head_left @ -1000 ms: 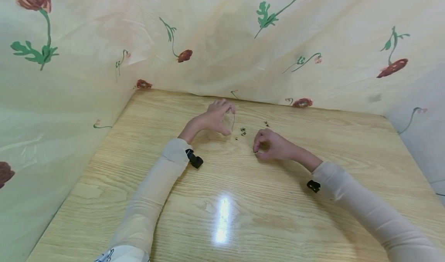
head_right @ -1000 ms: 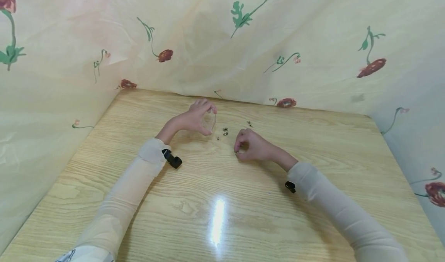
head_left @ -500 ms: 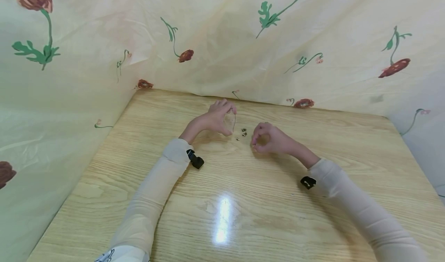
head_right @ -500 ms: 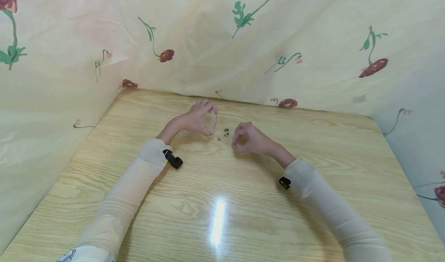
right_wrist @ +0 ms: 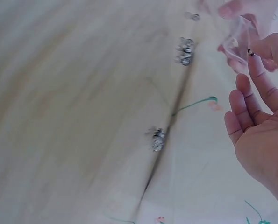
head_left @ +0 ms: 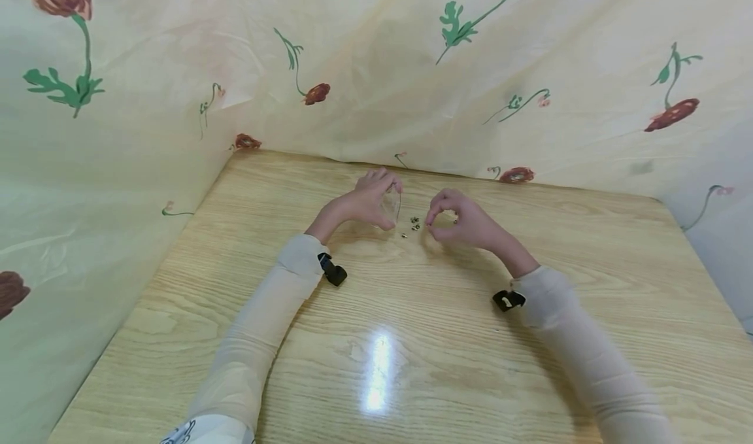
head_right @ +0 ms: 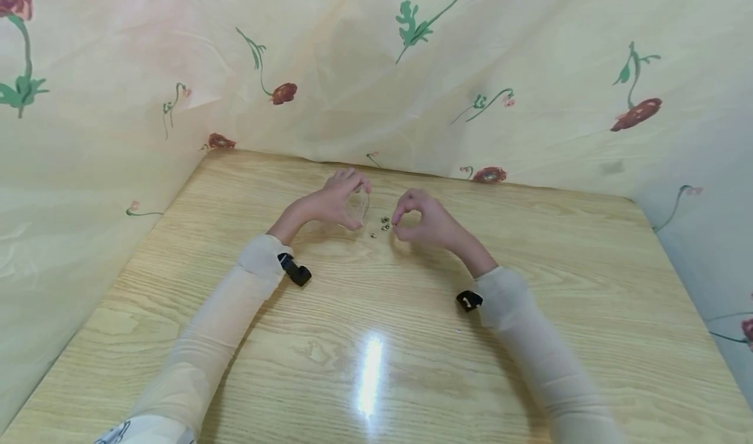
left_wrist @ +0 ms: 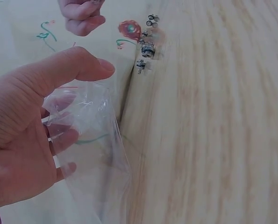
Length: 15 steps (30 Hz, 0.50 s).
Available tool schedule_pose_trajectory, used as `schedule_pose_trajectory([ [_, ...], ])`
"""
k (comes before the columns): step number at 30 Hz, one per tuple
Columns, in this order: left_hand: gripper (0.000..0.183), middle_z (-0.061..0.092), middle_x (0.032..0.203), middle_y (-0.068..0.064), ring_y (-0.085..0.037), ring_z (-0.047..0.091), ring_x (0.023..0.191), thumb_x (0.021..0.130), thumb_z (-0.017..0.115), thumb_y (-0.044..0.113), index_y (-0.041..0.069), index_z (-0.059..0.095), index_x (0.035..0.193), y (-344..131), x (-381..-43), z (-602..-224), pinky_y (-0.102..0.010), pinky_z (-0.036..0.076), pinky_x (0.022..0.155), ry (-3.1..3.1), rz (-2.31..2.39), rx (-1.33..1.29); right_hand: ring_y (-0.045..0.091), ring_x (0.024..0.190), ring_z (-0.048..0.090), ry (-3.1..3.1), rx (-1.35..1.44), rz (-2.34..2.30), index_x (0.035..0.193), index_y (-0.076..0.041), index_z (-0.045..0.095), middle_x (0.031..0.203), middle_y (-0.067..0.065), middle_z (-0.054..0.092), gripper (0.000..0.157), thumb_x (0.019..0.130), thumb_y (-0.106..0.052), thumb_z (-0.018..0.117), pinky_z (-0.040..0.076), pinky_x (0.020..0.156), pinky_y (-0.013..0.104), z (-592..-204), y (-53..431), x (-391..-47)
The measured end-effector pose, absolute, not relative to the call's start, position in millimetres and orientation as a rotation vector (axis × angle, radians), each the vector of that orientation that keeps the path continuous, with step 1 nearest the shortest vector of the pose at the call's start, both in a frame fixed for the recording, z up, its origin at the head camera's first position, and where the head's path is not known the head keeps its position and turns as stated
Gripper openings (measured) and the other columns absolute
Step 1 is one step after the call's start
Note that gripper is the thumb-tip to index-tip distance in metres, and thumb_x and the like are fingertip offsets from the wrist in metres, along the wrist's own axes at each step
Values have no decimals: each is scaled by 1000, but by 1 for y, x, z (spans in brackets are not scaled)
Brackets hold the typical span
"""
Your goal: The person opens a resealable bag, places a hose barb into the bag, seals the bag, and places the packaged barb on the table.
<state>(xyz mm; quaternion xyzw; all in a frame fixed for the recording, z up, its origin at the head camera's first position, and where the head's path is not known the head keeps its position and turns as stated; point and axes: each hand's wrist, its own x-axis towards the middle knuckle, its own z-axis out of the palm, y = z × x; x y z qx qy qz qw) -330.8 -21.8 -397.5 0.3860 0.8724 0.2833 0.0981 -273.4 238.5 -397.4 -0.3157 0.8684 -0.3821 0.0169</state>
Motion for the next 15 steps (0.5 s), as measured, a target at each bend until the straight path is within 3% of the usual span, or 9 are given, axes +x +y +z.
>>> schedule_pose_trajectory([
  [15, 62, 47, 121, -11, -27, 39, 113, 75, 80, 21, 9, 45, 125, -19, -331, -399, -41, 33, 97, 2610, 838, 1135, 20, 107, 53, 2731, -988, -1377, 93, -8, 73, 109, 12, 65, 11, 85, -1, 76, 42, 98, 46, -376, 216, -281],
])
